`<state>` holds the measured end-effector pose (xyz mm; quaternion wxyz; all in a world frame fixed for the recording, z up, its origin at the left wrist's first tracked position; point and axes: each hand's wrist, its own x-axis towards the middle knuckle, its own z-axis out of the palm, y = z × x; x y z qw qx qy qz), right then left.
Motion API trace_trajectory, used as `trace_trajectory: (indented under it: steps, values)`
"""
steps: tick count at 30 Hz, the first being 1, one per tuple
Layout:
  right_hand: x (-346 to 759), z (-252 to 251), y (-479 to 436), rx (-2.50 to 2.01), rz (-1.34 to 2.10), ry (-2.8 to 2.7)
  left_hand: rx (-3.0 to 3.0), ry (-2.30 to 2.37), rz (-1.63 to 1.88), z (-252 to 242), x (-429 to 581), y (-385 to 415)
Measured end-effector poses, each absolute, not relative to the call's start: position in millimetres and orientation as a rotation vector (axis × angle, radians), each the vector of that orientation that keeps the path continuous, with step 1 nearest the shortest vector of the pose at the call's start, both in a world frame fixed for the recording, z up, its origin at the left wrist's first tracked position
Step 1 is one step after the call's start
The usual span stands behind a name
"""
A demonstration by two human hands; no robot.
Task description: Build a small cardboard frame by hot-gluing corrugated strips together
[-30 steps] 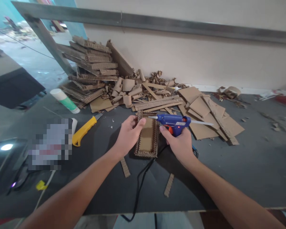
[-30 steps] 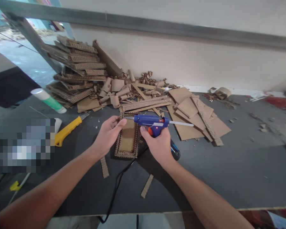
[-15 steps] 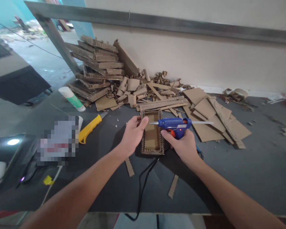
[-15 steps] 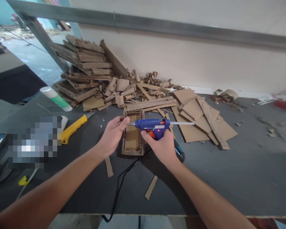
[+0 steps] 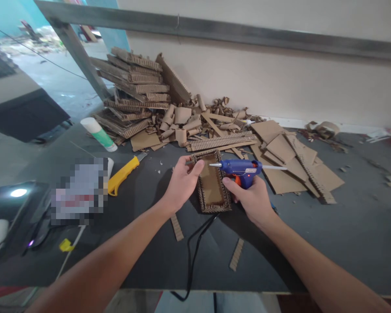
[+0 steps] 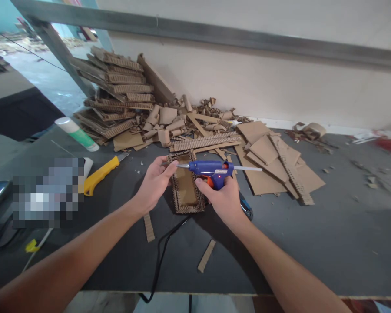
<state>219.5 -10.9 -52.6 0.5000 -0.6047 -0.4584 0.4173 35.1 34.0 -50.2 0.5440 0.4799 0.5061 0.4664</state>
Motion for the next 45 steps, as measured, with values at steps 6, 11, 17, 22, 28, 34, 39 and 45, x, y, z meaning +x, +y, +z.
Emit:
trace_trajectory:
  steps: [6,11,17,22,28,34,39,45]
  values:
    - [220,-51,-11,-1.477,1.005,-1.158,1.145,1.163,1.123,-48,35,33]
    - [220,-51,-12,-1.466,0.981,-1.175,1.063,1.198,1.098,-43,36,32]
    - [219,-51,-12,-1.490,0.974,-1.173,0.976,1.164,1.051,-40,39,29]
    - [218,-47,-12,-1.502,0.934,-1.195,1.029,1.137,1.092,-38,39,29]
    - [216,-45,-14,-1.493,0.905,-1.236,1.115,0.996,1.220,-32,40,25]
    - [216,-39,-16,-1.516,0.886,-1.294,1.184,0.996,1.260,-31,39,22]
    - [214,-37,-17,-1.511,0.885,-1.289,1.242,1.090,1.252,-32,38,22]
    - [214,-36,-18,-1.508,0.872,-1.307,1.331,1.141,1.262,-31,37,21]
